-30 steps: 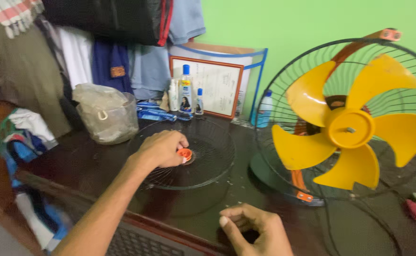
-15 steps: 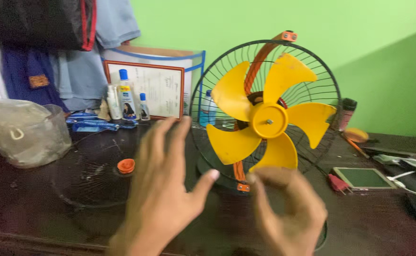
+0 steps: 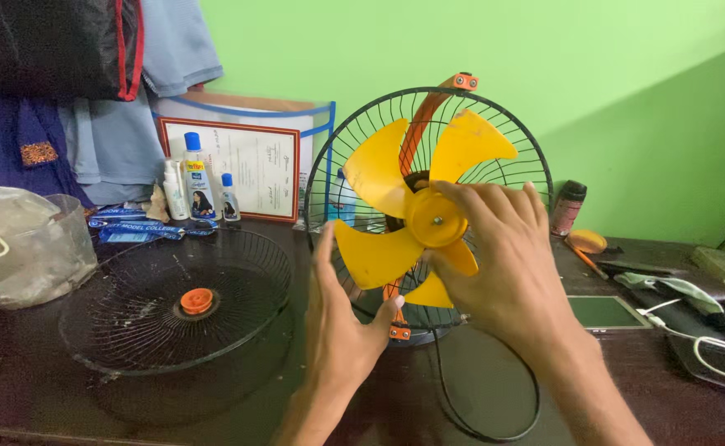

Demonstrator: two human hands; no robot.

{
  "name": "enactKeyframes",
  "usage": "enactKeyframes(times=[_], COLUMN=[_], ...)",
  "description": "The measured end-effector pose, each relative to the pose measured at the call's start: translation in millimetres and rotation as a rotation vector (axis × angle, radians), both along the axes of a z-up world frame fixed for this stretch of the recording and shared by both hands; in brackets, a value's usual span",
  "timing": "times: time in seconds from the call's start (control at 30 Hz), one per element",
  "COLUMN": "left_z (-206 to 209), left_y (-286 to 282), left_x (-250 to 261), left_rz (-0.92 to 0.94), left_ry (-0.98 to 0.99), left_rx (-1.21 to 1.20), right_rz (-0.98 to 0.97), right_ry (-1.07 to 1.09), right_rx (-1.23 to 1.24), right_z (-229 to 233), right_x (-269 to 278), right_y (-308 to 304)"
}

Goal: The person unplugs a small table fan, then removes the front grille, the central cap, and the fan blade. They place the parts on the table and retrieve a screwdriver from a plastic bag, preparing to work on the motor housing.

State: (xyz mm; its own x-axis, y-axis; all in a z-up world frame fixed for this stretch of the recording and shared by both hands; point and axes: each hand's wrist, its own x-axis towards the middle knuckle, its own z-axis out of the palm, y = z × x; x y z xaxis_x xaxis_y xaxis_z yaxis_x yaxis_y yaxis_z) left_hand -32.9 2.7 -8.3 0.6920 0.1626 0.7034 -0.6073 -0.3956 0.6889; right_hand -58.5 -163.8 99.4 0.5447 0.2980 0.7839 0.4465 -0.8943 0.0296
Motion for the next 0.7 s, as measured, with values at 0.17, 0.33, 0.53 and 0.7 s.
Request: enactKeyframes(times=[0.17,0.33,0.53,0.7], left_z=[-8,-8,-6,-2], left_y=[-4,-5,-4,-7], left_x=[8,12,8,4], left_rz=[-0.192,-0.121,-0.064,-0.001], left_ry=[0.099,0.039,-0.108,0.044], left_rx=[-0.23,-0.201,-0.12,-0.151], right_rz=[-0.021,0.045,0.17,0.16], right_ry=[-0.025,-0.091,-0.137,-0.067], right_rx=[-0.002,-0.008,-0.196,-0.182], right_z=[1,-3,11,18], right_x=[6,12,11,10], right_y=[-4,-8,-24,-24])
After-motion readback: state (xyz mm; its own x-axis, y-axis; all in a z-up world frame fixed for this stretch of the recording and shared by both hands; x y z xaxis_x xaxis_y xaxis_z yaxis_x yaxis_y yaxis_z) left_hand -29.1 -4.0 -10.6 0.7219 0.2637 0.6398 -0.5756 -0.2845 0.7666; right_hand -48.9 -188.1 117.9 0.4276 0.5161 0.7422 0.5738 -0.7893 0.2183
